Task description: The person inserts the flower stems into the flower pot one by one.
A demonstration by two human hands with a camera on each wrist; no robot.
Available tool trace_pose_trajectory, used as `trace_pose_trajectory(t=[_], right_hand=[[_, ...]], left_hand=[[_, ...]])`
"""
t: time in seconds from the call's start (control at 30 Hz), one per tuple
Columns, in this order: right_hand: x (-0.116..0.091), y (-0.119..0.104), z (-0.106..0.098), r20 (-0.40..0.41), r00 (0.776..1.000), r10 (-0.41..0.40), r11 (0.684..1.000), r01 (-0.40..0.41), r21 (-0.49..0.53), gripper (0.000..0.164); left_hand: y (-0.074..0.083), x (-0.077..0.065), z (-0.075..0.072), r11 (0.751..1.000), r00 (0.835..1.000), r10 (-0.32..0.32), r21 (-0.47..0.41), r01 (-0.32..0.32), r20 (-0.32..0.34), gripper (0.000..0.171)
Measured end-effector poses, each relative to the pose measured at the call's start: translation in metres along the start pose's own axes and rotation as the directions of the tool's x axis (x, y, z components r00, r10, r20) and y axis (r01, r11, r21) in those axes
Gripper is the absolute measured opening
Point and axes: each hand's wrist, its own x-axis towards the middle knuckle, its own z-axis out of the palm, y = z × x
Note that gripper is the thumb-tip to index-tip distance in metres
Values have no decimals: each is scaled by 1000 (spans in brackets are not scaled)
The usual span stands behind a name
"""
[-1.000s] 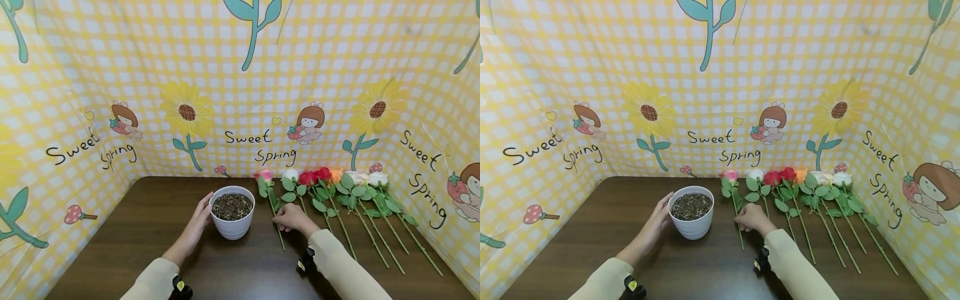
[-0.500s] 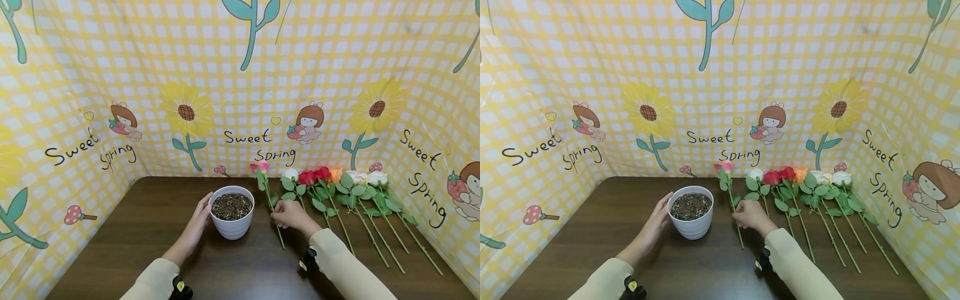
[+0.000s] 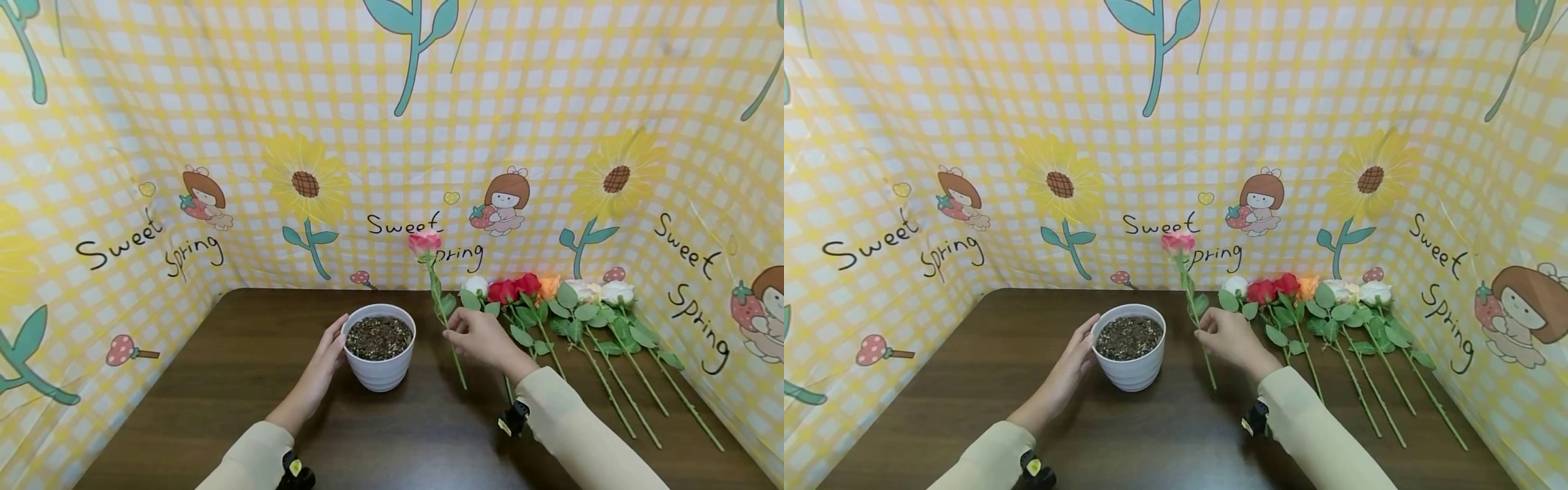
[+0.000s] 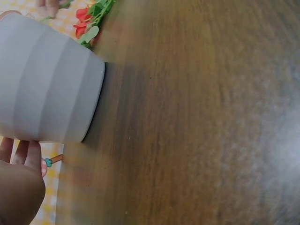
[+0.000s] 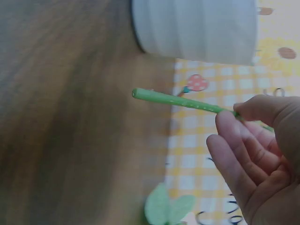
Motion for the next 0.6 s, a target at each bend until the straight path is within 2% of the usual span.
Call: trace_pose_trajectory(t=[0.27,0.4,0.6], right_hand=[[-2,-19,-14,-51,991,-127,990,129,55,11],[-1,-28,-18,-82,980,-183,982,186,36,13],[3,-42,-23,-133,951,-277,961,275,-34,17]], left_hand=[[2,0,0,1000,1000,-3,-5,3,1,50],[2,-1,0,1000,1000,-6,-7,6,0,49],[2,-1,0,1000,1000,-6,-4,6,-1,50]])
